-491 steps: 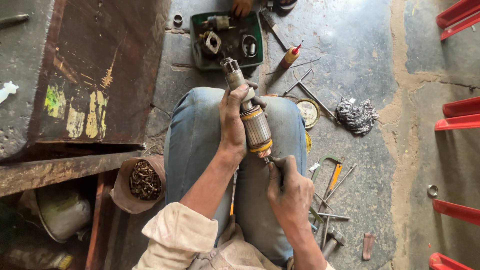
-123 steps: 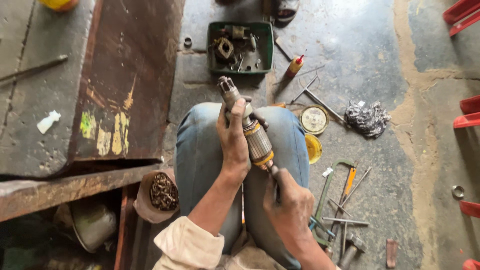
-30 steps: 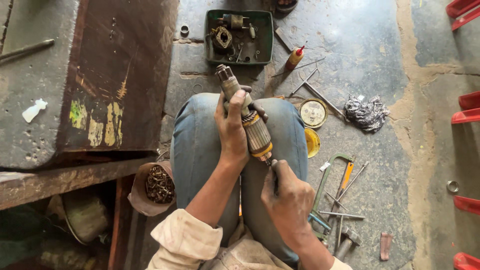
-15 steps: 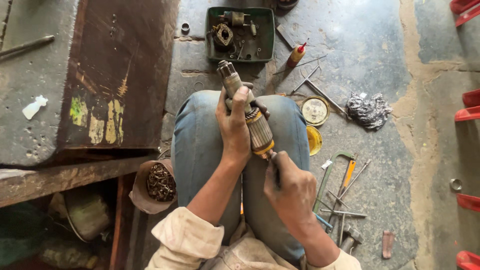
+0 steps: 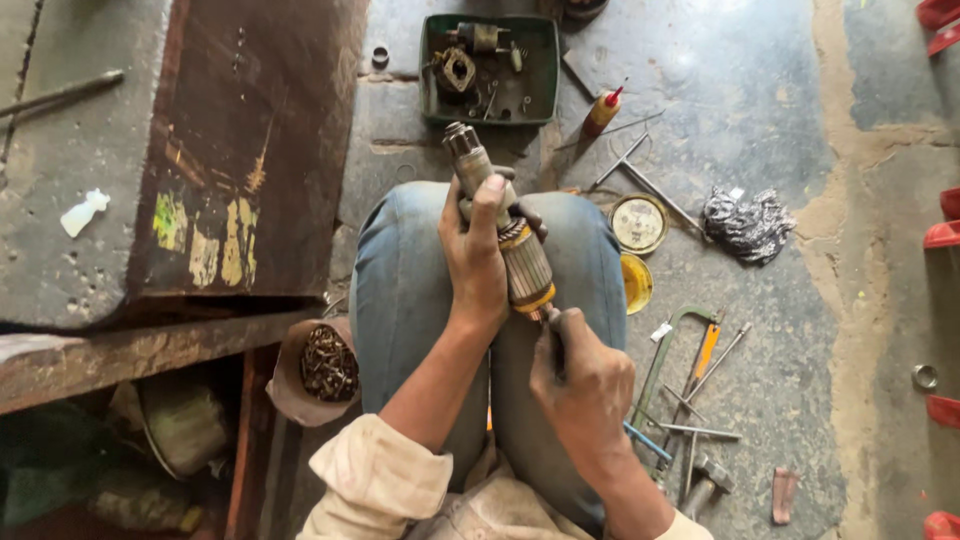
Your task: The person sits on the floor repairing an electric motor. They hold the motor armature between their knees and work on its commutator end with a hand tool, then fit the armature into the motor housing, handle brushes and small parts from a tray, and reassemble the motor components by hand.
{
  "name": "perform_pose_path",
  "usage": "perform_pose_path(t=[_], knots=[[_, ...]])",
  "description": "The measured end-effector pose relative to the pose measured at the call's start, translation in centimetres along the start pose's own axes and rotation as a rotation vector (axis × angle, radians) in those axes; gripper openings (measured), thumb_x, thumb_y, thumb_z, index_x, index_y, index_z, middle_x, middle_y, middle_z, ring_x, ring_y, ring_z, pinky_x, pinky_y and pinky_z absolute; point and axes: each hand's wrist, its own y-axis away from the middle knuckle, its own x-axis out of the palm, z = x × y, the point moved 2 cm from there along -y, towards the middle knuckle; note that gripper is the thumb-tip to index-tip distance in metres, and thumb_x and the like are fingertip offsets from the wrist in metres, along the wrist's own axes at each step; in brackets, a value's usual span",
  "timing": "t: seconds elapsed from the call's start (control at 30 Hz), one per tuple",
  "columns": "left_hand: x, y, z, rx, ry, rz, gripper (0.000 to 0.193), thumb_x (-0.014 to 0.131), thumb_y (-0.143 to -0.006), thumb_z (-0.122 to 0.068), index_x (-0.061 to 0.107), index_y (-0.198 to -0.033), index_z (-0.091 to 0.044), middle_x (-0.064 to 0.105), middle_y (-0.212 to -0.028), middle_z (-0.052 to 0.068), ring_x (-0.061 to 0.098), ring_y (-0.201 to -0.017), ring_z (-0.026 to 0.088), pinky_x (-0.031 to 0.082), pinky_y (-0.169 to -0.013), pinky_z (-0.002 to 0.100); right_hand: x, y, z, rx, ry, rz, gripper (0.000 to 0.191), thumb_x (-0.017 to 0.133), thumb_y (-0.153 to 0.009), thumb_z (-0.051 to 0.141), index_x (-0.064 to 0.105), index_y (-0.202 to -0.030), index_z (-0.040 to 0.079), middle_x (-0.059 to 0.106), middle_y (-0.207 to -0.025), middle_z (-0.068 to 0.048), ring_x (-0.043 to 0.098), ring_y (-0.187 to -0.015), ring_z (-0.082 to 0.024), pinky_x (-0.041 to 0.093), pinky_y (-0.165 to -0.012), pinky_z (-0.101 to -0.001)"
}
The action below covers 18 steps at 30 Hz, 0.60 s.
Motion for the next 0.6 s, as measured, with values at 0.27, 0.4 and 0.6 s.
perform_pose_path(t=[0.27,0.4,0.6], knots=[[0.18,-0.11,0.0,-0.001,-0.003,-0.018,0.029,0.063,-0.099,-0.029,0.058,-0.112,-0.003,0.062,-0.078,0.006,0.064,-0.062,0.016,0.055,-0.057,0.031,-0.2,-0.02,-0.32,0.057,0.026,0.014,0.013,0.071,-0.088,0.009,0.059,-0.088,0.007,0.063,-0.064,-0.017,0.063,-0.055,-0.038,0.046,-0.051,-0.0484],[0.15,-0.08,-0.06,-0.043,0.029,0.018,0.031,0.062,-0.099,-0.03,0.058,-0.113,-0.003,0.063,-0.074,0.009,0.064,-0.061,0.017,0.054,-0.057,0.031,-0.35,-0.06,-0.05,0.025,0.002,0.026,0.013,0.071,-0.087,0.008,0.059,-0.093,0.006,0.067,-0.072,-0.016,0.064,-0.058,-0.038,0.048,-0.052,-0.0471],[0.07,-0.12,0.0,-0.016,0.002,-0.017,0.032,0.062,-0.099,-0.029,0.059,-0.113,-0.001,0.062,-0.081,0.005,0.065,-0.067,0.016,0.055,-0.061,0.029,-0.61,-0.27,0.1,0.013,0.057,0.05,0.014,0.071,-0.085,0.008,0.058,-0.09,0.006,0.067,-0.074,-0.015,0.065,-0.059,-0.038,0.048,-0.053,-0.0475]])
